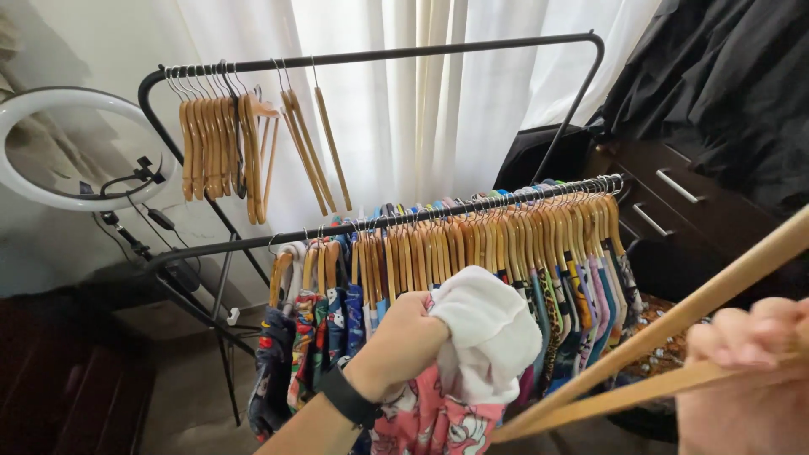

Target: The person picks up folded garments from a chair, places them onto wooden hangers, and hangs them one by one on a metal clothing rack.

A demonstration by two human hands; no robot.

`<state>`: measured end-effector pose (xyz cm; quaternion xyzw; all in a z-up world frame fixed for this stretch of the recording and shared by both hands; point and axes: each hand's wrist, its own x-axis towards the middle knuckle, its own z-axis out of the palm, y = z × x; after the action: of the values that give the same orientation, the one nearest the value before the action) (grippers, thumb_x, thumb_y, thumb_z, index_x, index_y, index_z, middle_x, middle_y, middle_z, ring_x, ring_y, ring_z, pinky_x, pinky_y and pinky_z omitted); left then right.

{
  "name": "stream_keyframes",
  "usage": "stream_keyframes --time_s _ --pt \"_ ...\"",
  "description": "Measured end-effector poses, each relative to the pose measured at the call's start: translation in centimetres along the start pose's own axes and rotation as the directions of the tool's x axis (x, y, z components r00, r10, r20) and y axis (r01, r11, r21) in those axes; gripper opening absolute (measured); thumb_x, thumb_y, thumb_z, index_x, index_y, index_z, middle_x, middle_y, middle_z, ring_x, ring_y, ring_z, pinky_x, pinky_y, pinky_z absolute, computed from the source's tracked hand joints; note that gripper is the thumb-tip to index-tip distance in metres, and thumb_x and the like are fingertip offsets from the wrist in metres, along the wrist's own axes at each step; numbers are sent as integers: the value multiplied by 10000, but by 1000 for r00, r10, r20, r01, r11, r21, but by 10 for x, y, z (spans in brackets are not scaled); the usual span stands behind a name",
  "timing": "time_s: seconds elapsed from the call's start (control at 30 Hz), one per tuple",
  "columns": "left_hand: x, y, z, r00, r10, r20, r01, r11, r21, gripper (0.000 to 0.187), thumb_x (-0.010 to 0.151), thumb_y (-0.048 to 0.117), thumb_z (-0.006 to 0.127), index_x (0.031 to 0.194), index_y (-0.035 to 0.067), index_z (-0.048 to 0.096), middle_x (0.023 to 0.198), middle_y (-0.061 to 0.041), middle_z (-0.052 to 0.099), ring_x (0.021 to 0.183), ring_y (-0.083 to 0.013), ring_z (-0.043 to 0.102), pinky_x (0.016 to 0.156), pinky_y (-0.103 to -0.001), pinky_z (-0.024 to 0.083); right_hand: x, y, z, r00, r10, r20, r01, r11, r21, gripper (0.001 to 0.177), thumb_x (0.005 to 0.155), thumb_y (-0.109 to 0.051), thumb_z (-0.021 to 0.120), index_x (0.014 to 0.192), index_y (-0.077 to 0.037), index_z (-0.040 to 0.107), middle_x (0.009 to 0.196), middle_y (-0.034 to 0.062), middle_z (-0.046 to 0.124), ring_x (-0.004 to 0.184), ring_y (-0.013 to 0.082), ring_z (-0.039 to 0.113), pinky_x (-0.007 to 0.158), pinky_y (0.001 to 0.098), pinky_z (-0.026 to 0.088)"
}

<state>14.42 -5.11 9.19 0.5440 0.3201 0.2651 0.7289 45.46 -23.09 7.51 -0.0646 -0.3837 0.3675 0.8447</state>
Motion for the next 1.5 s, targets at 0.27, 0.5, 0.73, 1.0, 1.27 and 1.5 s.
stream_keyframes --time_s 0.27,0.5,0.73,1.0,1.27,1.5 --pt "-19 22 1 984 178 22 -180 976 122 163 885 88 657 967 -29 735 784 19 715 662 -47 600 586 -244 486 -27 93 63 998 -11 -69 -4 977 -214 340 1205 -281 516 1340 23 589 1135 204 664 1043 305 647 967 526 529" --pt "-50 84 -39 850 526 16 -499 797 341 321 727 -21 598 1032 -8 696 863 -9 748 766 -88 671 710 -297 549 -65 114 4 921 366 -130 -371 729 -576 323 1022 -127 504 1271 67 572 1054 259 745 951 331 749 898 475 578" --pt "-70 111 -55 812 567 -139 -158 442 883 224 716 41 686 933 -8 714 812 -224 692 825 -397 680 654 -395 527 -45 57 -8 912 411 -12 -200 419 -886 275 993 -53 546 1215 77 641 1002 186 728 929 237 769 907 387 595" --pt "-66 101 -52 848 517 -120 -152 454 878 267 668 51 691 927 11 740 767 -204 689 759 -363 704 721 -416 534 -35 -2 -103 729 677 99 25 118 -993 330 906 -33 706 1231 22 708 1041 86 717 907 160 729 830 274 575" --pt "-77 96 6 819 570 63 -373 446 814 272 661 97 699 912 -8 706 843 -195 687 846 -371 684 763 -419 532 -32 20 -77 160 885 -437 -651 -238 -721 360 960 -144 650 1309 -60 674 1029 87 760 816 166 679 726 299 509" --pt "-56 97 29 944 253 209 -323 605 727 364 812 323 703 885 -29 644 723 -202 656 674 -326 679 625 -405 518 53 29 112 679 728 -96 85 -208 -974 250 907 -215 761 1128 -107 799 834 9 768 769 133 699 676 258 619"
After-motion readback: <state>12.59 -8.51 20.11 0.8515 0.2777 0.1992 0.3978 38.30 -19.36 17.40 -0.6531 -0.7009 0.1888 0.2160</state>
